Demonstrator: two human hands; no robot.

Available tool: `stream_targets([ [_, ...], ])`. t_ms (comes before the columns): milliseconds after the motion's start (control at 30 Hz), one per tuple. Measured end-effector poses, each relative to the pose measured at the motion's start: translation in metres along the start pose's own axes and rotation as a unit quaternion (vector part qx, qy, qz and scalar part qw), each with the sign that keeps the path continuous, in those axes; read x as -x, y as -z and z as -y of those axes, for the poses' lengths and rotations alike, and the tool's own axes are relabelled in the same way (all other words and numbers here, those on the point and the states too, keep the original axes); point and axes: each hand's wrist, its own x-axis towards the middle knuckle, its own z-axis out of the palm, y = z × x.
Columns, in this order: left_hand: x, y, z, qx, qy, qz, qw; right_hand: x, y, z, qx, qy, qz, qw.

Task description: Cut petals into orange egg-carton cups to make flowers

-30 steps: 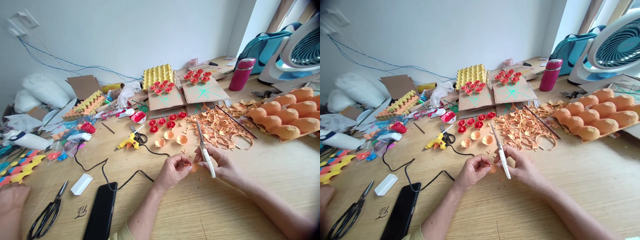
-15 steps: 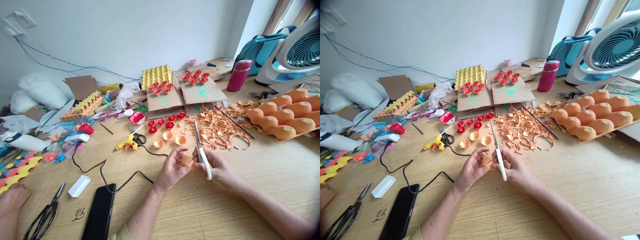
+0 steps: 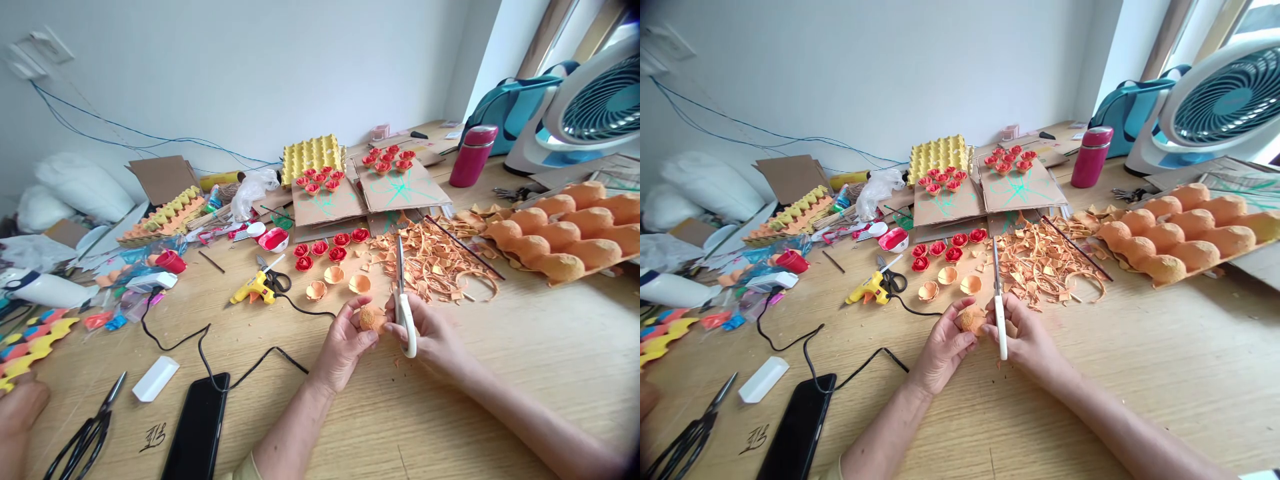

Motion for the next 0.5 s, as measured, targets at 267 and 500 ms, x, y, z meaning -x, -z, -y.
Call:
stream_targets([
  [267,-0.001,0.001,-0.002,0.02,-0.059,-0.082,0.995,0.003,0.008,0.005,0.274,0.077,0.008,0.959],
  [500,-0.005,0.013,-0.001,0.042,-0.103,-0.084,0.99,0.003,0.01,0.011,0.43,0.112,0.079,0.893],
])
